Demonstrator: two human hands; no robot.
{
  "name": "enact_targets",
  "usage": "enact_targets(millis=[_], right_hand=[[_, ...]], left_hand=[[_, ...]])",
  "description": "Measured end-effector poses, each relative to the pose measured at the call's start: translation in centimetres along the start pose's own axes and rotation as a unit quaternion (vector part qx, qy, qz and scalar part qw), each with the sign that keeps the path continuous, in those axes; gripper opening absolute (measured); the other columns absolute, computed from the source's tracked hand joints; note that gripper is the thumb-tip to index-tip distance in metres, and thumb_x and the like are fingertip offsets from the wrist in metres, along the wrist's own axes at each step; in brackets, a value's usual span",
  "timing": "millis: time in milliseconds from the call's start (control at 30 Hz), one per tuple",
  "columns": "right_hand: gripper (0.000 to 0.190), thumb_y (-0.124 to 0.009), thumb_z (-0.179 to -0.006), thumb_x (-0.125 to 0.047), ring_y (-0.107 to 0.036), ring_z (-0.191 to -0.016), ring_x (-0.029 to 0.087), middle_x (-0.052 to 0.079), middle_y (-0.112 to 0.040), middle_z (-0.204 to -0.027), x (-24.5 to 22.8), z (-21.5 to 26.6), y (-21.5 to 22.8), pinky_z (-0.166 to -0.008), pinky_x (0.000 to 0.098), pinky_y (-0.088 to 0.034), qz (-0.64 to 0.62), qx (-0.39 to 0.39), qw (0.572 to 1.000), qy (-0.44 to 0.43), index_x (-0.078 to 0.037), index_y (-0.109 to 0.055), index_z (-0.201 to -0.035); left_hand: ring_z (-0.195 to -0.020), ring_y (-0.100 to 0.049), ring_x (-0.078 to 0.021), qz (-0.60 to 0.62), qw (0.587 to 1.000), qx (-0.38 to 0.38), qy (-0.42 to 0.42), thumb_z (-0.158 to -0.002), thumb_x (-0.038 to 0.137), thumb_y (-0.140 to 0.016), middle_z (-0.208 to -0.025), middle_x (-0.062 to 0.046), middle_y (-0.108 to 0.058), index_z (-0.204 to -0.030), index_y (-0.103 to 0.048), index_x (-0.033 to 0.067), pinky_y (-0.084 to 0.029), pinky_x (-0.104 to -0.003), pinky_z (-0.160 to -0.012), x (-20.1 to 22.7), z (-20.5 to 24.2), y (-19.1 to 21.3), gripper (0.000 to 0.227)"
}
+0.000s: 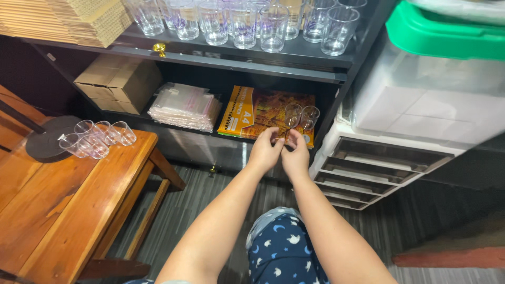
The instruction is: The person repeatedly picks up small clear glasses from a shelf and places them on a wooden table, arranging them in a grid pattern. The person then retrieves a cardboard box from the shelf and opens it on the table.
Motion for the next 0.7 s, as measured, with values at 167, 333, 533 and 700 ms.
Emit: enact_targets(millis=[167,333,533,700], right_hand=[[0.072,-0.087,-0.083,-0.025,-0.063,-0.129,0.032,0.020,-0.065,-0.138,1.8,-3.3,-0.3,-0.110,0.0448,-0.051,0.060,0.054,0.996,-0.027,-0.013,-0.055,-0.147],[0.067,-0.082,-0.085,-0.041,-0.063,-0.129,0.030,0.015,-0.068,-0.136,2.3,-5.2,-0.7,-0.111,0.0430,-0.050,0.121,0.057,0.990,-0.052,-0.018,-0.061,-0.144],[0.054,-0.076,-0.088,-0.030,-0.061,-0.131,0.026,0.011,-0.070,-0.135,3.6,-6.3,-2.1,-0.113,0.0421,-0.048,0.084,0.059,0.993,-0.049,-0.019,-0.065,-0.140],[0.057,-0.074,-0.091,-0.031,-0.058,-0.135,0.025,0.012,-0.068,-0.139,5.8,-7.8,-2.5,-0.115,0.0408,-0.046,0.094,0.052,0.993,-0.044,-0.014,-0.062,-0.144]], left_hand=[[-0.130,-0.062,-0.0332,-0.002,1.000,-0.005,0.014,-0.095,0.032,-0.067,-0.134,-0.019,-0.063,-0.142,-0.059,0.0069,-0.053,-0.044,-0.108,-1.2,-3.9,-1.6,0.054],[-0.138,-0.052,-0.0422,0.038,0.999,0.001,0.006,-0.092,0.029,-0.070,-0.140,-0.028,-0.055,-0.148,-0.051,-0.0001,-0.045,-0.052,-0.116,-1.4,-7.0,-3.3,0.066],[-0.142,-0.052,-0.0305,0.052,0.994,-0.037,0.086,-0.089,0.031,-0.069,-0.148,-0.017,-0.058,-0.158,-0.042,0.0163,-0.043,-0.046,-0.119,-1.7,-8.5,-4.5,0.075],[-0.141,-0.054,-0.0297,0.091,0.991,-0.043,0.087,-0.089,0.034,-0.068,-0.147,-0.016,-0.061,-0.157,-0.043,0.0163,-0.046,-0.046,-0.117,-4.0,-10.4,-6.3,0.075]])
Point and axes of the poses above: each hand's wrist, its own z-axis away from the middle knuckle, its own y-axis out of the back of the hand, x = y × z, the point moved 4 cm from there along -z, towards the middle knuckle
